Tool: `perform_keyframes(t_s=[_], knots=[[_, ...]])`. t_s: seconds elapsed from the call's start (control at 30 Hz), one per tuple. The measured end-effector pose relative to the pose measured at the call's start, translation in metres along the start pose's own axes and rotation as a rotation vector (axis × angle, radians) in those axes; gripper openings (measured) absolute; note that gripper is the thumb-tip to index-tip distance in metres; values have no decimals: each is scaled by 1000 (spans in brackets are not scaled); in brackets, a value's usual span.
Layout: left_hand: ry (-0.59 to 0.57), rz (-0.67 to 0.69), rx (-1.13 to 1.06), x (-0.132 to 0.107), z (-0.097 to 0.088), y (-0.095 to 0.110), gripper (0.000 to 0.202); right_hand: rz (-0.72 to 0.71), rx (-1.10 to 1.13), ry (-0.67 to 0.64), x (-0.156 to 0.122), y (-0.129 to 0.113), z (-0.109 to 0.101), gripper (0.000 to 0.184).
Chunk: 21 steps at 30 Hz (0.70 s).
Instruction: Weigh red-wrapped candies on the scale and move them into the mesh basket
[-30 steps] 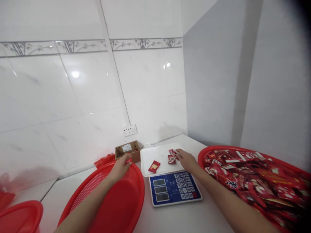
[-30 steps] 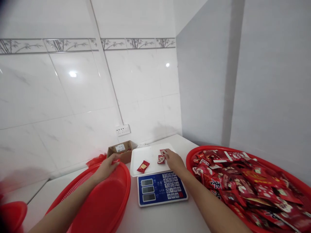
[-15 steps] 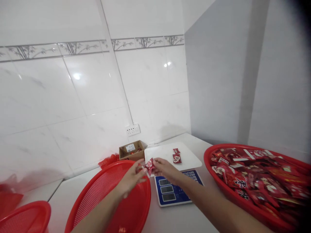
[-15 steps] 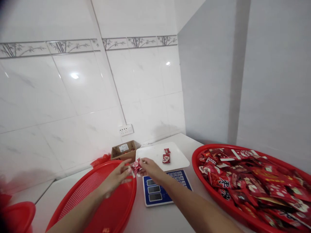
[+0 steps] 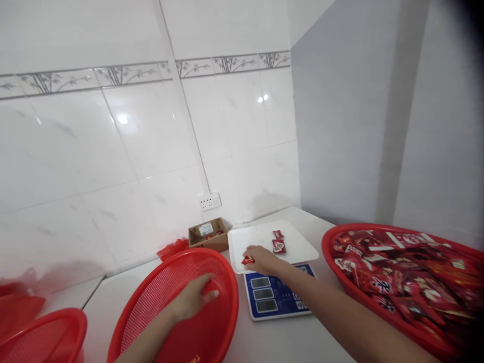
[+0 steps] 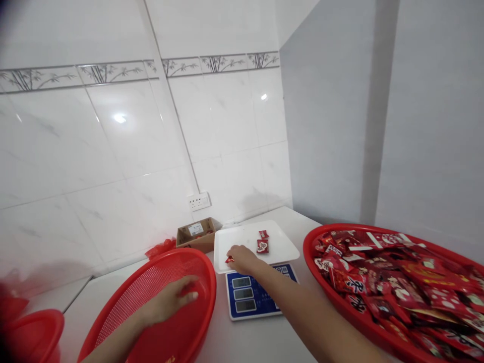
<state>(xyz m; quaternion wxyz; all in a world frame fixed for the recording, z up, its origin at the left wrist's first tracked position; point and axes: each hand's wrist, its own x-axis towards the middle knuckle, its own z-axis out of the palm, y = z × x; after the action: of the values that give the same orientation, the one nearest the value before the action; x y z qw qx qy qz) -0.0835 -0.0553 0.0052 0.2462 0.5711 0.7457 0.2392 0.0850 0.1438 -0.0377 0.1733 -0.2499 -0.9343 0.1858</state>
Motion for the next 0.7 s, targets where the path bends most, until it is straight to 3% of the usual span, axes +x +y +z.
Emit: perform_keyframes(t_s=[0.2, 0.33, 0.47, 0.57, 0.7], knots=[[-321, 43, -54, -36, 16, 37, 62, 93, -1, 93, 7, 0, 4, 22], [-337, 3, 187, -46, 28, 50, 80, 65, 119, 145, 10, -21, 5, 30], [-344, -36, 441, -41, 44, 47, 78, -37, 136, 125, 11, -36, -3, 49], [-358, -14, 542, -36, 53, 38, 76, 116, -13, 97, 8, -15, -13, 54], [-372, 8, 639, -34, 61, 29, 72, 406, -131, 102, 0, 40, -20, 57]])
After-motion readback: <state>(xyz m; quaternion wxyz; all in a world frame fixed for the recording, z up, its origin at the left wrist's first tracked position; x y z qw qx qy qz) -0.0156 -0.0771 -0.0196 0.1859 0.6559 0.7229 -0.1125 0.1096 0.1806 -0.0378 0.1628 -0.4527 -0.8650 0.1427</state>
